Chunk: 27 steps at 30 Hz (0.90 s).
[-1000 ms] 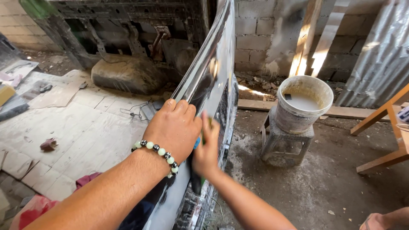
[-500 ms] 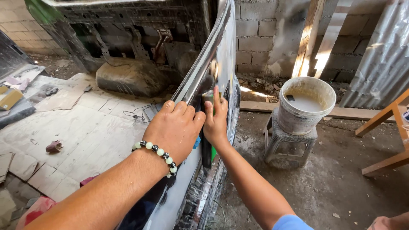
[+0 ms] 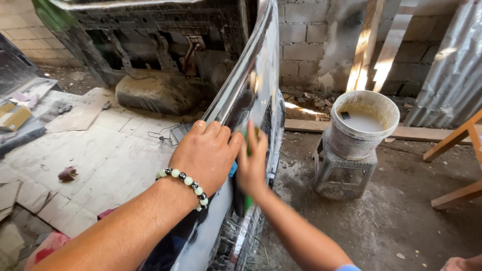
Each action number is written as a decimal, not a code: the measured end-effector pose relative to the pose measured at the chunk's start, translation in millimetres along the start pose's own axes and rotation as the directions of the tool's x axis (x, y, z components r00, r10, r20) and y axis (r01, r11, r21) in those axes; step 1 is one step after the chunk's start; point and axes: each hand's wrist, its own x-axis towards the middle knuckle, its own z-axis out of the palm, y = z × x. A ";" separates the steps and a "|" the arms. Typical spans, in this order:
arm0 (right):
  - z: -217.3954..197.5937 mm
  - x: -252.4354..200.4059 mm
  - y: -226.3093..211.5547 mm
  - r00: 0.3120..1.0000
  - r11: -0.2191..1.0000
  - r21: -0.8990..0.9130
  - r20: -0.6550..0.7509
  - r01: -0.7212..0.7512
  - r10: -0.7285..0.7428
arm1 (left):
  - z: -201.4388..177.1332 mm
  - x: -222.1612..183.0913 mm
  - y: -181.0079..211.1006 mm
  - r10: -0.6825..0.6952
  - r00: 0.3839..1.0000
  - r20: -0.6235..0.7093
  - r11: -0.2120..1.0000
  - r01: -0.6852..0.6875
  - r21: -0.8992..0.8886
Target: The person scrubs the side panel of a car with a green sponge, repeatedly dipping it into a bucket of water to rinse. The person works on the lower section of the vehicle's body, moving the sponge back and forth to clean the surface.
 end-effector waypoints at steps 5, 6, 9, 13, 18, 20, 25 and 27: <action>5.9 -11.7 -0.1 0.999 0.997 0.078 0.042 0.029 -0.032 | -3.2 -2.4 -0.7 -0.004 0.999 0.036 1.000 0.003 0.010; 4.8 6.8 9.2 0.996 0.993 0.086 0.053 -0.076 0.072 | -2.7 -0.9 0.4 -0.005 1.000 0.017 1.000 0.005 0.028; 6.9 34.7 10.3 0.979 0.974 0.102 0.008 -0.201 0.201 | -0.2 -3.3 0.2 -0.001 0.999 -0.049 0.999 0.003 0.043; 2.2 -22.5 -2.8 1.000 1.000 0.021 0.020 -0.005 0.004 | 0.1 2.2 -0.3 0.006 0.999 -0.046 0.999 -0.004 0.043; 8.7 30.4 11.5 0.973 0.957 0.174 0.032 -0.231 0.229 | -1.3 -1.2 0.7 -0.005 1.000 0.003 0.999 0.005 0.035; 6.3 42.8 8.6 0.958 0.950 0.122 0.025 -0.286 0.285 | -2.6 -2.0 1.7 -0.001 1.000 0.005 0.999 0.001 0.034; 2.8 -24.4 -9.3 0.993 0.984 0.132 0.012 -0.118 0.117 | -1.5 0.4 1.2 -0.011 0.999 -0.035 0.999 0.012 0.031; 7.1 -38.4 -8.8 0.992 0.977 0.170 0.004 0.126 -0.128 | -0.6 -0.5 0.5 0.003 1.000 0.009 1.000 -0.003 -0.003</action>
